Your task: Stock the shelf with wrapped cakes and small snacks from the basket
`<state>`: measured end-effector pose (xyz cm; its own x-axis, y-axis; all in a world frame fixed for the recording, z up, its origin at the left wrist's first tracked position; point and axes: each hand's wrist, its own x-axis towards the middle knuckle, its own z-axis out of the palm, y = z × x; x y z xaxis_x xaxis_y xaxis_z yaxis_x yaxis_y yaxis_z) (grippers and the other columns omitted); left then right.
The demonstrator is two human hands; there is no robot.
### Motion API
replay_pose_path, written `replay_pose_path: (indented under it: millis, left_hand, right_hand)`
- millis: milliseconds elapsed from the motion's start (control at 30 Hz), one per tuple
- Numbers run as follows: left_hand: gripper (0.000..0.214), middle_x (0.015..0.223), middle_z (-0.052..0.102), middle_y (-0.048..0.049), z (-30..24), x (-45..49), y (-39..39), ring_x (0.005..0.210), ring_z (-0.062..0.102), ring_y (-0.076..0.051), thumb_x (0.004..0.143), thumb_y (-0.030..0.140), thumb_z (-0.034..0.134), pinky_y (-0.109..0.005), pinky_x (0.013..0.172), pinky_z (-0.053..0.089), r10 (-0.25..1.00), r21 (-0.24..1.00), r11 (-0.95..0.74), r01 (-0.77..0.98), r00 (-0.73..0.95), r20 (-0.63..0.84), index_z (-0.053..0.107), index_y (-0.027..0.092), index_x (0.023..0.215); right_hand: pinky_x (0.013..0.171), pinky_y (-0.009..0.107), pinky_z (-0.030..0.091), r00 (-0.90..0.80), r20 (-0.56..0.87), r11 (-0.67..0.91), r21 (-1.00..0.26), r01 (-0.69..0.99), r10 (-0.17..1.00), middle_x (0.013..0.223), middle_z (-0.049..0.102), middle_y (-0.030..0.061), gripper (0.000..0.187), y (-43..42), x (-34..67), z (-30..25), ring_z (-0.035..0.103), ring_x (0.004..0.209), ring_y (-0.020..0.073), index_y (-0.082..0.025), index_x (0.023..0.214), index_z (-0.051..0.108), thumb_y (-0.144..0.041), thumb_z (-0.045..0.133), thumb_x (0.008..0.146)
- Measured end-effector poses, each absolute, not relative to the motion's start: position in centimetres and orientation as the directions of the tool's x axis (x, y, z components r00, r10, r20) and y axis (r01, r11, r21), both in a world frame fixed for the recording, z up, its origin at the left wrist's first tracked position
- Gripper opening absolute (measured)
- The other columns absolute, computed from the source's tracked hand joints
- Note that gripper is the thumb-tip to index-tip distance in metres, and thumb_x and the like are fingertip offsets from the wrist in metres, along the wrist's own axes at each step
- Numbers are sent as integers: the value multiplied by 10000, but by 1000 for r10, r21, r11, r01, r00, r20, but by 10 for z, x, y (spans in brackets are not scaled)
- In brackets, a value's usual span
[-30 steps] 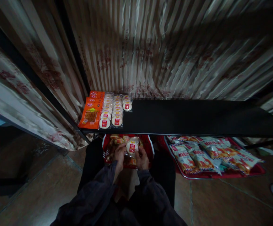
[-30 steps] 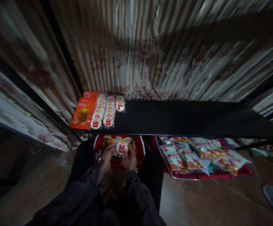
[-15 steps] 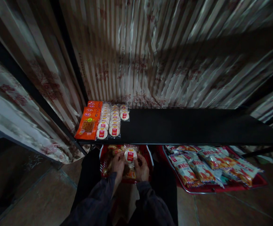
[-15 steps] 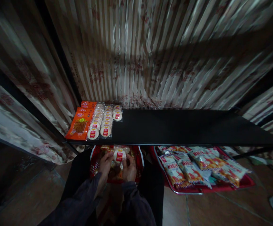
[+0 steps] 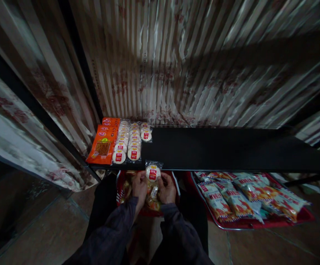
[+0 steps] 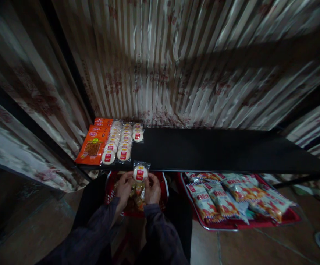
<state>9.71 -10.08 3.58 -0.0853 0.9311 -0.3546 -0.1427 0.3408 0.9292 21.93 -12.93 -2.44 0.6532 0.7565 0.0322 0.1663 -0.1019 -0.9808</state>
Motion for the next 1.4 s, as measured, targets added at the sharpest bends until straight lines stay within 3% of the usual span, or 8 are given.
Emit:
replay_pose_path:
  millis: [133, 333, 600, 867, 1233, 1400]
  left_hand:
    - [217, 938, 713, -49, 37, 101, -92, 950, 636, -203, 721, 64, 631, -296, 928, 462, 949, 952, 299, -68, -83, -304, 714, 216, 851]
    - [253, 990, 688, -53, 36, 109, -75, 1141, 571, -241, 688, 36, 627, -321, 1074, 387, 942, 939, 303, -163, -97, -321, 703, 232, 829]
    - [269, 1142, 686, -96, 50, 122, -50, 1149, 593, -245, 738, 48, 600, -335, 1079, 402, 962, 954, 271, 127, -65, -265, 698, 203, 934]
    - [413, 1305, 650, -125, 58, 134, -31, 1226, 583, -204, 820, 84, 521, -288, 1071, 421, 970, 896, 230, 379, -12, -244, 653, 126, 1209]
    - [375, 1288, 649, -150, 48, 147, -6, 1261, 576, -209, 823, 62, 508, -301, 1102, 420, 985, 890, 126, 438, 54, -166, 655, 111, 1165]
    - [390, 1442, 544, -186, 44, 154, 3, 1391, 478, -222, 850, 90, 511, -312, 1175, 352, 980, 891, 158, 426, 43, -194, 641, 92, 1218]
  right_hand:
    - [843, 391, 534, 658, 64, -100, -973, 209, 750, 963, 746, 115, 430, -118, 219, -15, 684, 874, 257, -168, 946, 699, -534, 613, 737]
    - [798, 382, 526, 661, 97, -107, -959, 261, 744, 926, 745, 102, 427, -98, 225, -2, 680, 825, 253, -180, 936, 693, -551, 594, 749]
    - [844, 386, 514, 649, 100, -126, -948, 291, 754, 957, 749, 105, 419, -68, 242, -6, 685, 876, 256, -180, 944, 679, -538, 577, 749]
    - [842, 409, 506, 604, 82, -219, -886, 409, 792, 1019, 746, 117, 521, -39, 252, 0, 694, 927, 278, -168, 1169, 596, -481, 502, 762]
    - [840, 369, 506, 587, -3, -310, -851, 423, 809, 1043, 738, 89, 565, -8, 262, 1, 689, 902, 238, -162, 1295, 540, -364, 518, 768]
    - [812, 347, 513, 571, 14, -300, -839, 453, 821, 1042, 730, 84, 550, 6, 265, -1, 687, 882, 222, -169, 1292, 546, -365, 508, 780]
